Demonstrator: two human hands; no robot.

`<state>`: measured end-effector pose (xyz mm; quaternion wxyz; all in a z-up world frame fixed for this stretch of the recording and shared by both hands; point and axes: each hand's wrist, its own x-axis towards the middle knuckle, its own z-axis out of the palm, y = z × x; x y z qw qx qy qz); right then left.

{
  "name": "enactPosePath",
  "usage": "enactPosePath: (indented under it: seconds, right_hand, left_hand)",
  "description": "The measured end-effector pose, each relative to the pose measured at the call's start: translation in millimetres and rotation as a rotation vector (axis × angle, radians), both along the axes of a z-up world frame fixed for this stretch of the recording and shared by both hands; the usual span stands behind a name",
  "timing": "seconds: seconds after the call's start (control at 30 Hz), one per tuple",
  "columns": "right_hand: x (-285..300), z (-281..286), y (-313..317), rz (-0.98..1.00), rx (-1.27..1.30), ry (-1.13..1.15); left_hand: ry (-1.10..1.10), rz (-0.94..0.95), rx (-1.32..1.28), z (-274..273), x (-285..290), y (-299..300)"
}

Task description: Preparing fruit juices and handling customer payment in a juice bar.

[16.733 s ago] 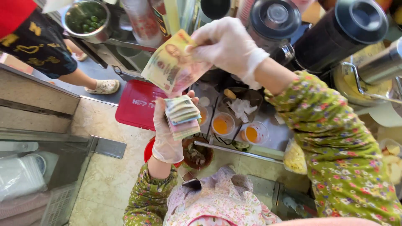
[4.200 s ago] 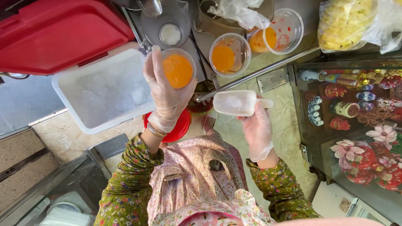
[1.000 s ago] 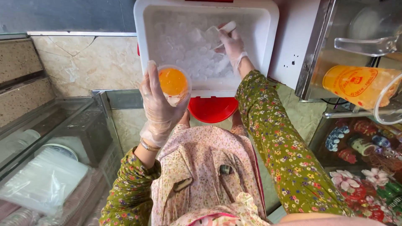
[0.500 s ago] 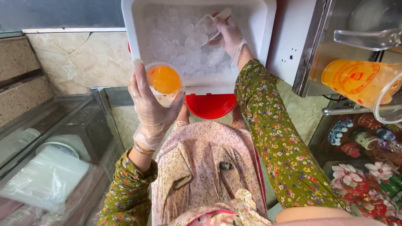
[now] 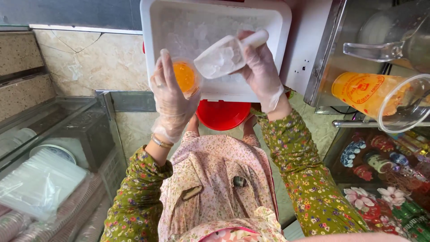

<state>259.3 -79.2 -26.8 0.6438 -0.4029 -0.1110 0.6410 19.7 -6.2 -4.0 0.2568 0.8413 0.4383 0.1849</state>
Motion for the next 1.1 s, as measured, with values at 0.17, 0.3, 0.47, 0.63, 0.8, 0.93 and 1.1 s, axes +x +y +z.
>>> enactPosePath:
  seconds: [0.17,0.3,0.47,0.63,0.8,0.93,1.1]
  right_hand:
    - [-35,29,-26,-0.054,0.063,-0.654]
    - [-19,15,-25,-0.192,0.084,-0.706]
    - [17,-124,-7,-0.528,-0.220,-0.803]
    - [32,-267,19,-0.413,-0.507,-1.019]
    - [54,-225,9,-0.274,-0.466,-0.822]
    - [21,-228,5,-0.200,-0.450,-0.642]
    - [30,-238,17,-0.168,-0.415,-0.356]
  left_hand:
    - [-0.057,-0.068,-0.063,-20,18,-5]
    - [-0.099,-0.055,-0.092,-21,13,-5]
    - [-0.077,-0.049,-0.023,-10,-4,3]
    - [-0.056,-0.050,-0.003,-13,-20,11]
    - [-0.052,-0.025,-0.004,-17,-22,10]
    - [-0.052,-0.024,-0.012,-17,-24,5]
    - [-0.051,-0.031,-0.005,-19,-21,8]
